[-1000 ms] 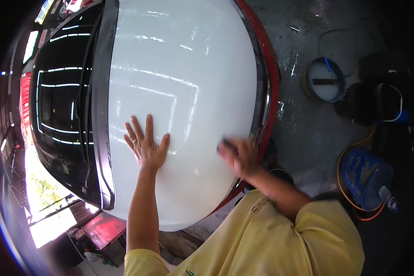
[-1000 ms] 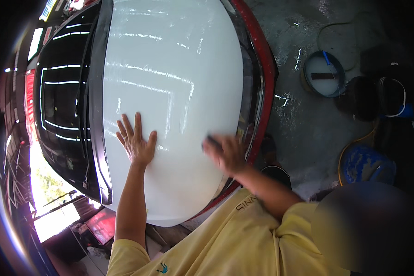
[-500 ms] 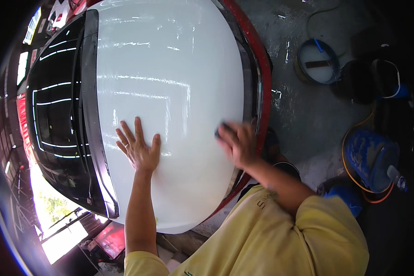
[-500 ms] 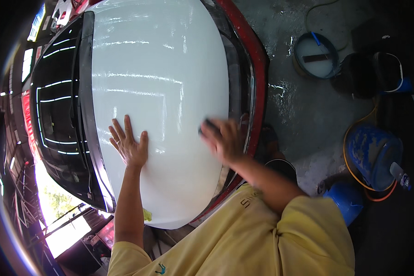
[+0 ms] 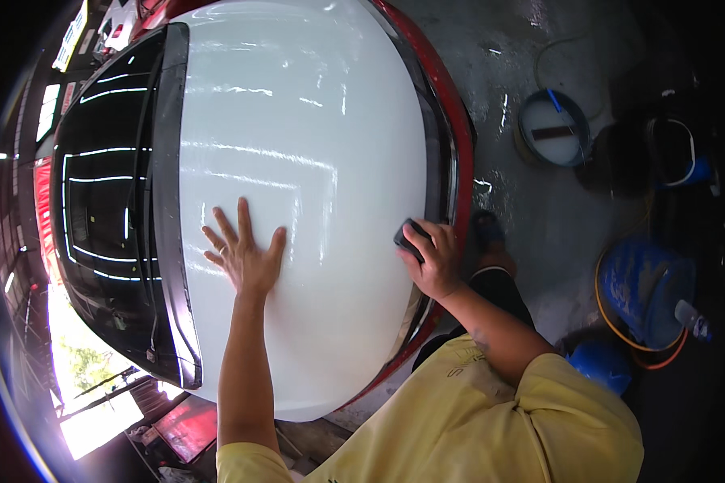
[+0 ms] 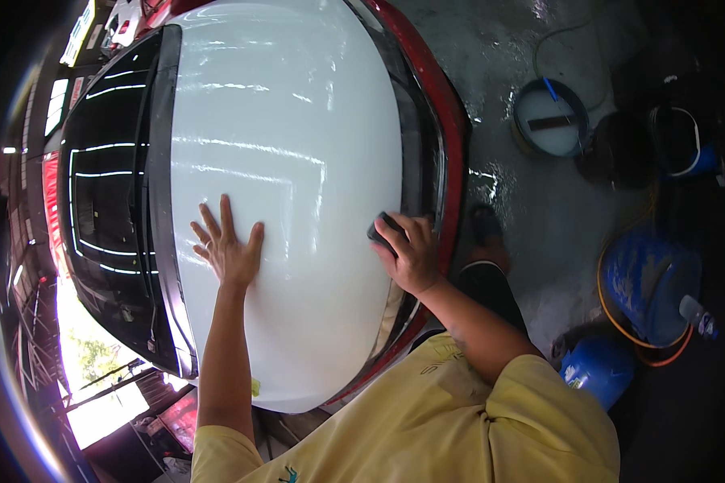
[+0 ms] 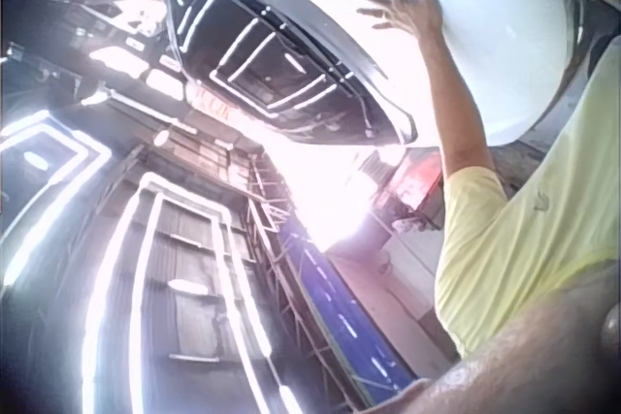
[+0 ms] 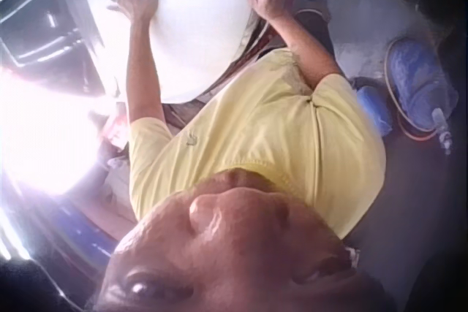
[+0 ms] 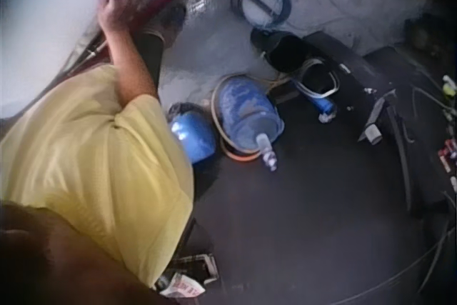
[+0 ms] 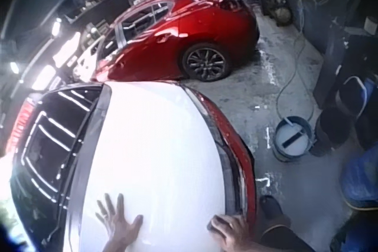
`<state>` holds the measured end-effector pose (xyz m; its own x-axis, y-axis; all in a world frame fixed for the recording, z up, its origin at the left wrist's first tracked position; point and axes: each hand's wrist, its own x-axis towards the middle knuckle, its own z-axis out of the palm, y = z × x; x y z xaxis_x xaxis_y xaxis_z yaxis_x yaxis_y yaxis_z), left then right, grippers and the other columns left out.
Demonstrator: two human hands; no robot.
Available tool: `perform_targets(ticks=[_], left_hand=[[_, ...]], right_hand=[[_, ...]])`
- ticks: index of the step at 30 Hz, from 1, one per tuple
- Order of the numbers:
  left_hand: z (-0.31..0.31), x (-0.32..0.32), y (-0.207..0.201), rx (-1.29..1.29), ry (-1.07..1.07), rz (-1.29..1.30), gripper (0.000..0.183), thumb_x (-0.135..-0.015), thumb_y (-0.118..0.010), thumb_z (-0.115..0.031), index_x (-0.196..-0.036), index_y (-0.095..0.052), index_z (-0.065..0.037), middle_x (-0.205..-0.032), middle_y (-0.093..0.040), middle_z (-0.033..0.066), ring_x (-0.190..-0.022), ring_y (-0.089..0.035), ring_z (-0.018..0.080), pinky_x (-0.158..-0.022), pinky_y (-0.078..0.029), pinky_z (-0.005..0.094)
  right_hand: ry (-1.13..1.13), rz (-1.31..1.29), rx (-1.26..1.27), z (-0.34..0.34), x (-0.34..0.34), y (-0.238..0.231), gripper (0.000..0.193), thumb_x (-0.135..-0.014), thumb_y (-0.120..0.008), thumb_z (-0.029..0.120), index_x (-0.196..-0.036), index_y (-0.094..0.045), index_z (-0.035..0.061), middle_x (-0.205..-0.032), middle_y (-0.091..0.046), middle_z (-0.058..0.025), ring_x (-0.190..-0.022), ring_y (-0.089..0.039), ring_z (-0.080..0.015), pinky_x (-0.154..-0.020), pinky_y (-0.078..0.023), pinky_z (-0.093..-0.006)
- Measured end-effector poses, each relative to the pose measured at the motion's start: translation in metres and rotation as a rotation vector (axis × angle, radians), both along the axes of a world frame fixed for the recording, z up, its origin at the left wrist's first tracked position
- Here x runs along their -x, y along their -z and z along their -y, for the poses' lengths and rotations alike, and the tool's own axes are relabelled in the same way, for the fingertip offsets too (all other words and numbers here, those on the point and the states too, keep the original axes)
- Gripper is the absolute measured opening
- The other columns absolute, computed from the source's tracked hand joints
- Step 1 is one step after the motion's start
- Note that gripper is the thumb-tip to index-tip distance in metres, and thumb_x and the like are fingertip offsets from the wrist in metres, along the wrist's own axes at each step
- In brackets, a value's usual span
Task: The person uses a small sanding block and a yellow cloth to wet-sand and wipe the white hood of a red car, periodically rinsing the tool in a blue bucket of water.
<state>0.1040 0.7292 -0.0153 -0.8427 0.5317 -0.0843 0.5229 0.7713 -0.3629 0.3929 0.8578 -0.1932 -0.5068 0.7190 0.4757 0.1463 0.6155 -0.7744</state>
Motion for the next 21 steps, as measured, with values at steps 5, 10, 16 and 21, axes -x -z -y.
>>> perform_targets(ticks=[5, 10, 16, 21], left_hand=[[-0.09, 0.07, 0.009, -0.076, 0.097, -0.025, 0.098, -0.091, -0.063, -0.08, -0.173, -0.027, -0.042, -0.184, -0.011, 0.0114, -0.169, -0.004, 0.0444, -0.132, -0.006, 0.0718], [-0.174, 0.116, 0.013, -0.075, 0.194, -0.032, 0.094, -0.092, -0.063, -0.078, -0.172, -0.03, -0.043, -0.184, -0.014, 0.0096, -0.169, -0.002, 0.0424, -0.131, -0.005, 0.0728], [-0.184, 0.135, 0.012, -0.049, 0.121, -0.007, 0.099, -0.086, -0.069, -0.081, -0.171, -0.032, -0.045, -0.184, -0.011, 0.0087, -0.168, 0.002, 0.0446, -0.13, -0.003, 0.0744], [-0.185, 0.135, 0.009, -0.015, 0.121, -0.002, 0.101, -0.085, -0.073, -0.078, -0.171, -0.032, -0.045, -0.184, -0.011, 0.0084, -0.168, 0.002, 0.0447, -0.13, -0.002, 0.0745]], right_hand=[[-0.03, -0.017, -0.063, -0.157, 0.106, -0.015, 0.043, -0.092, -0.084, 0.025, -0.133, -0.073, 0.017, -0.125, -0.073, -0.0069, -0.112, -0.066, -0.0332, -0.094, -0.055, -0.046], [-0.017, -0.017, -0.009, -0.322, 0.239, -0.03, 0.038, -0.097, -0.08, 0.032, -0.133, -0.074, 0.0196, -0.124, -0.073, -0.0059, -0.114, -0.065, -0.033, -0.094, -0.056, -0.0462], [-0.206, 0.049, -0.009, -0.177, 0.108, -0.017, 0.047, -0.094, -0.084, 0.034, -0.138, -0.071, 0.0263, -0.129, -0.07, -0.003, -0.113, -0.064, -0.0282, -0.09, -0.052, -0.045], [-0.281, -0.033, -0.104, -0.249, 0.161, -0.005, 0.045, -0.094, -0.084, 0.031, -0.137, -0.07, 0.0247, -0.127, -0.071, -0.0034, -0.112, -0.065, -0.028, -0.094, -0.052, -0.0457]])
